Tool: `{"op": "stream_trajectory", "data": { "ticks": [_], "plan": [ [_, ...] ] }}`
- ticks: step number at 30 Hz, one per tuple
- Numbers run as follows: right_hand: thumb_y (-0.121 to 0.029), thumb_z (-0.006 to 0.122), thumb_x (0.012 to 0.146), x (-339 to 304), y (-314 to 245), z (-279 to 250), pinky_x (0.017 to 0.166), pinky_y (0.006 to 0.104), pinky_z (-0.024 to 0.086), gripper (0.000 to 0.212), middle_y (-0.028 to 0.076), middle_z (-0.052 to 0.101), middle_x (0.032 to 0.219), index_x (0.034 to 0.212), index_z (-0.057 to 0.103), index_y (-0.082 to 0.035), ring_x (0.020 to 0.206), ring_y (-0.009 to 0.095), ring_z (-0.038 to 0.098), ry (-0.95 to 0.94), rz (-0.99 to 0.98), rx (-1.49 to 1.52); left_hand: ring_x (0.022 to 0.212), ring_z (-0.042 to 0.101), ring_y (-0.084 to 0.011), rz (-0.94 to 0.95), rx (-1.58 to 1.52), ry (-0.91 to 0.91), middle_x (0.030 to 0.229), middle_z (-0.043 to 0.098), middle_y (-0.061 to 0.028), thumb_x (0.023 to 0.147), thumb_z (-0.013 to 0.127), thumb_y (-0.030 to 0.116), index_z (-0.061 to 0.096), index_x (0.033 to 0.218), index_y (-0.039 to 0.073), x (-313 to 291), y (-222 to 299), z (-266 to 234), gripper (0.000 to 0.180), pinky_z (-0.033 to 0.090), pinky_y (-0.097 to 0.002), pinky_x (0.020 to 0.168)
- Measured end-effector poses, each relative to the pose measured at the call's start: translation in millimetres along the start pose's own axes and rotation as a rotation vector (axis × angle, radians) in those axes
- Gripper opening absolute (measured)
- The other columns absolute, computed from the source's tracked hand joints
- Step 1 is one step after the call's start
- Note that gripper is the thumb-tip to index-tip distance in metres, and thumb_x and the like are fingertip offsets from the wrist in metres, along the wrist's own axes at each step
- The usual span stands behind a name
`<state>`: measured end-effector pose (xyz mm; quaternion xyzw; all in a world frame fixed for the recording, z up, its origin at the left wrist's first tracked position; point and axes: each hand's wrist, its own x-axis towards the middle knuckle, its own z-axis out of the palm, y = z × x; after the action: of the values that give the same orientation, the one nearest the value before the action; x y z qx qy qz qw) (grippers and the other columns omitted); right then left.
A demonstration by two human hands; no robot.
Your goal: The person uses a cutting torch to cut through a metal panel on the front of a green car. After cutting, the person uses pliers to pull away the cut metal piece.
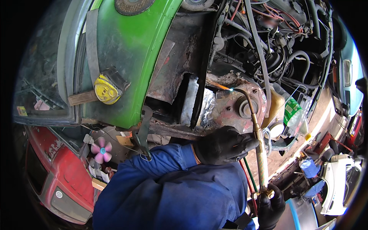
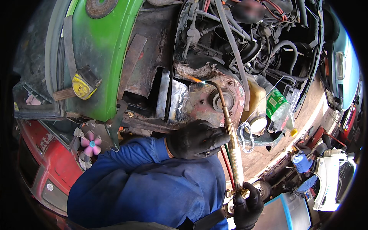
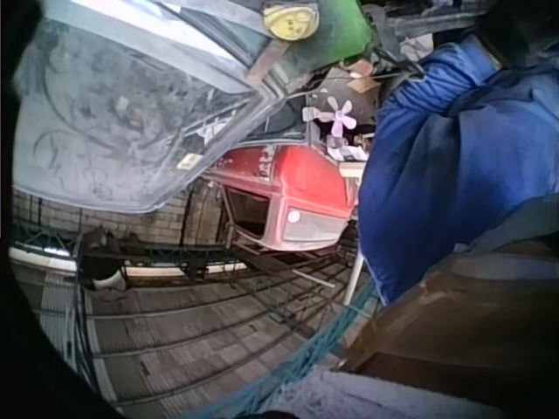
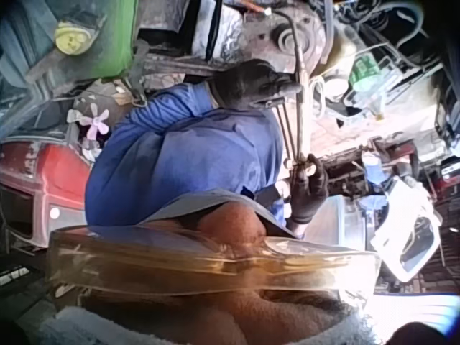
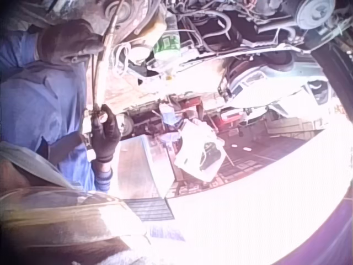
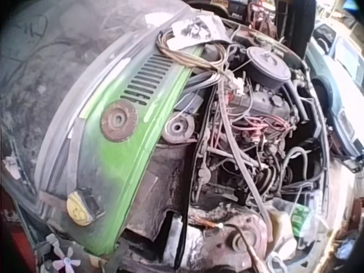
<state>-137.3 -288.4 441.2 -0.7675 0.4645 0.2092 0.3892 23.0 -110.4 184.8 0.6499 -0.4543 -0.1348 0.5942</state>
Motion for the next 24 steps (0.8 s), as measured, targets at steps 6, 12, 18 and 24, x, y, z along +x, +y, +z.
{"op": "stream_trajectory", "data": {
  "ticks": [6, 12, 18, 24],
  "plan": [
    [-0.012, 0.077, 0.108, -2, -7, -14, 0.099, 0.0332, 0.059, 0.042, 0.011, 0.075, 0.13, 0.145, 0.068, 0.005, 0.113, 0.019, 0.071, -0.057, -0.024, -0.104, 0.093, 0.073, -0.0362, 0.014, -0.013, 0.007, 0.125, 0.07, -0.0202, 0.095, 0.078, 0.009, 0.049, 0.16, 0.002, 1, 0, -1, 0.072, 0.061, -0.0487, 0.079],
    [-0.013, 0.077, 0.108, 1, -7, -15, 0.104, 0.0353, 0.057, 0.04, 0.012, 0.075, 0.133, 0.144, 0.068, 0.005, 0.118, 0.02, 0.07, -0.068, -0.017, -0.132, 0.098, 0.072, -0.0338, -0.007, 0.014, 0.021, 0.129, 0.067, -0.0179, 0.095, 0.08, 0.012, 0.055, 0.157, 0.003, 1, 3, -5, 0.068, 0.06, -0.0478, 0.086],
    [-0.014, 0.077, 0.108, 1, -11, -19, 0.105, 0.0354, 0.057, 0.039, 0.011, 0.075, 0.13, 0.142, 0.07, 0.004, 0.118, 0.02, 0.07, -0.081, -0.055, -0.186, 0.098, 0.072, -0.0338, -0.013, 0.02, 0.021, 0.125, 0.068, -0.0172, 0.095, 0.08, 0.012, 0.055, 0.157, 0.002, 1, 4, -5, 0.068, 0.06, -0.0479, 0.085],
    [-0.014, 0.076, 0.108, 1, -15, -18, 0.104, 0.0355, 0.057, 0.038, 0.011, 0.075, 0.13, 0.142, 0.07, 0.004, 0.117, 0.02, 0.07, -0.071, -0.049, -0.173, 0.096, 0.072, -0.0342, -0.015, -0.007, 0.012, 0.124, 0.068, -0.0174, 0.095, 0.08, 0.012, 0.053, 0.159, 0.002, 2, 2, -4, 0.07, 0.06, -0.048, 0.084]
  ]
}}
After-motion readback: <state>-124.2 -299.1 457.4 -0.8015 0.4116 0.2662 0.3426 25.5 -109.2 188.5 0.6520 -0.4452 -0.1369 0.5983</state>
